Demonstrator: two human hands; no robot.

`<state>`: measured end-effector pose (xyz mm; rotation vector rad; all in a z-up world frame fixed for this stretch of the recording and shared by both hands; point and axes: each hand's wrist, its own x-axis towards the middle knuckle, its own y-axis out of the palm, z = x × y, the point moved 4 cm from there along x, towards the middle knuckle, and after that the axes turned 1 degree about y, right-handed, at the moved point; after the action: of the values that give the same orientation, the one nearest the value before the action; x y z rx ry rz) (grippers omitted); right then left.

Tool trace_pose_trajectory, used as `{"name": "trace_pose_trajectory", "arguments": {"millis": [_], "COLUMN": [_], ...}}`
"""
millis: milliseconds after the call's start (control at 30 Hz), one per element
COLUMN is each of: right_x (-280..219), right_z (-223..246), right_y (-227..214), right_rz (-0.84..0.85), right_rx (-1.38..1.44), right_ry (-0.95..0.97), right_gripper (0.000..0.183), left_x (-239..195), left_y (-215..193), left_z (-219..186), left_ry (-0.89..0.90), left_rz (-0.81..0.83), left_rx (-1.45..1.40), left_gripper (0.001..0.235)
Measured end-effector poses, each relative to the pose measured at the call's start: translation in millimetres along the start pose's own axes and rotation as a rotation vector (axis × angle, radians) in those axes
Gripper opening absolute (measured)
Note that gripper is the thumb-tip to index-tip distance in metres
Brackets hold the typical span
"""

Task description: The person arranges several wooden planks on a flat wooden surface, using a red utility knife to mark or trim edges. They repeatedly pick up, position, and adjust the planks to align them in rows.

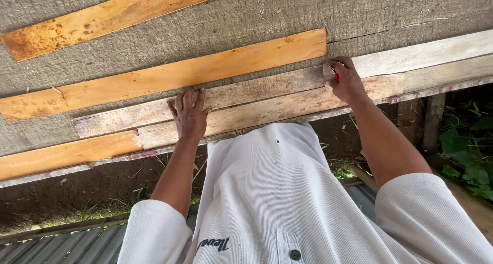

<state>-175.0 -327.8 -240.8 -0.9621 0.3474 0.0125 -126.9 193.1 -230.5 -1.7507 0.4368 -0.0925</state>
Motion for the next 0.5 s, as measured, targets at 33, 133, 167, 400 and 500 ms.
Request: {"name": "trace_pose_trajectory", "arguments": {"millis": [33, 133, 167, 400, 500], "right_x": [-1, -4, -3, -7, -11], "right_z": [0, 3, 4, 26, 30], "right_y": [0, 1, 0, -7, -9], "right_rz": [-0.001, -0.007, 0.000, -0.017, -0.011], "right_rx": [0.001, -0.003, 0.000, -0.101, -0.107], "right_ry": [-0.001, -0.009, 0.012, -0.125, -0.173], "right_gripper": [0.063, 0.064, 0.062, 0.058, 0.055], "left_x": [0, -1, 0, 1, 0], "left_y": [0, 2, 3, 0, -1], "left_z": [0, 1, 1, 0, 0], "left_ry": [0.000, 0.000, 0.005, -0.030, -0.025], "left_rz": [-0.001, 0.000, -0.002, 0.052, 0.042], "left_rx": [0.001, 0.006, 0.006, -0.017, -0.028], "left_gripper": [0.078, 0.078, 0.078, 0.074, 0.071]}}
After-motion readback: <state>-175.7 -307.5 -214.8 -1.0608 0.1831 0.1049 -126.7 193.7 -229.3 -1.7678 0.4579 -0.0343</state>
